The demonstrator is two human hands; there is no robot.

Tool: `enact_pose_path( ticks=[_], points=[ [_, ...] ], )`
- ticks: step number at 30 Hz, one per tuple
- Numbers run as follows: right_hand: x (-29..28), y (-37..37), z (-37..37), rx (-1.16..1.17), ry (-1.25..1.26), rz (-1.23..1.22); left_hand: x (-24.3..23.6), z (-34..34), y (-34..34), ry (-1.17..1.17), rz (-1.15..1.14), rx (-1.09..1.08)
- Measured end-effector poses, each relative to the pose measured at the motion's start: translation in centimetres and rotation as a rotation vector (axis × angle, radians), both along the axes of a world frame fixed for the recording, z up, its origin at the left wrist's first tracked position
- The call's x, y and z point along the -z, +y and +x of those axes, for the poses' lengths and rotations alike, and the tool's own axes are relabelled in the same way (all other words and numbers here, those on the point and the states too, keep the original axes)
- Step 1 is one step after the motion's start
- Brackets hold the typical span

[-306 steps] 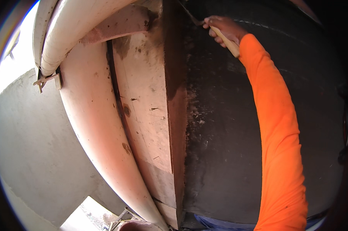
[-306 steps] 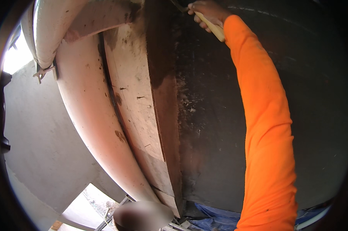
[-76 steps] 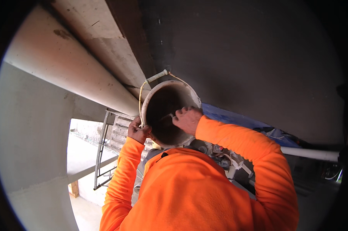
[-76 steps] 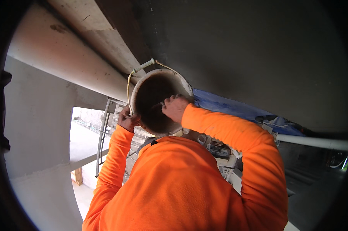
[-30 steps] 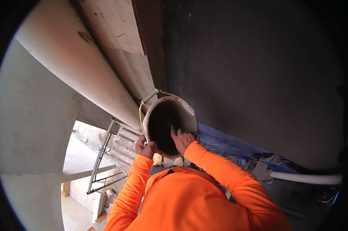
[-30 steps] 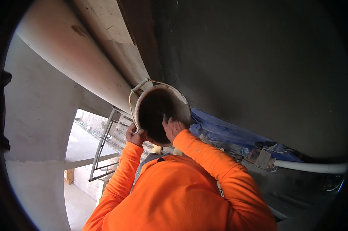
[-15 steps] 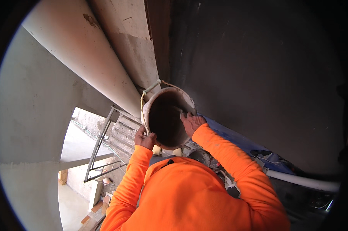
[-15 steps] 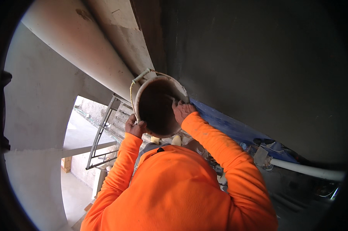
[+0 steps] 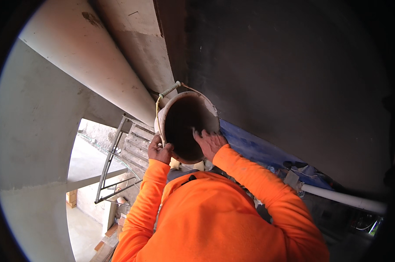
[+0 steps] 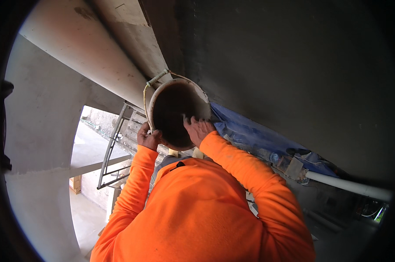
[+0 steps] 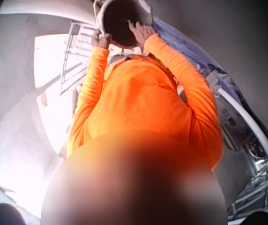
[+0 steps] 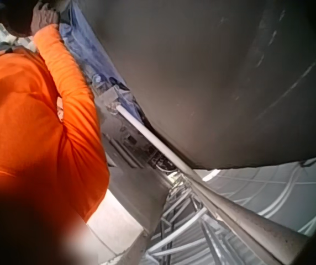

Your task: The person receives a white block from a coworker, places it into a gap between a large pipe and a wall, then uses a trowel to scoop cement from a bucket and apply it around the block and along the wall surface.

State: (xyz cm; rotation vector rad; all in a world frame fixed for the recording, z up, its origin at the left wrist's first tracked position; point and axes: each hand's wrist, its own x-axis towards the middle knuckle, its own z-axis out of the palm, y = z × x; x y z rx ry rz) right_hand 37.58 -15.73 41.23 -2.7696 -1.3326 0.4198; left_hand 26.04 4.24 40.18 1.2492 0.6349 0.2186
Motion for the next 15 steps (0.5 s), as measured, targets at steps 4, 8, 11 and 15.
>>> enact_pose_path(
  ticks=[4, 8, 11, 15],
  points=[
    [0.9, 1.8, 1.5, 0.12, -0.331, -0.005, 0.7, -0.2, 0.3, 0.003, -0.041, 0.0],
    [0.4, 1.7, -1.2, 0.064, 0.011, -0.182, 0.8, -0.2, 0.5, 0.043, -0.044, 0.003],
    [-0.4, 1.4, -2.1, 0.09, 0.245, 0.039, 0.7, 0.0, 0.8, -0.068, -0.023, 0.009],
    [0.0, 2.7, -0.8, 0.274, 0.491, 0.133, 0.9, -0.3, 1.1, 0.008, -0.032, 0.007]
  ],
)
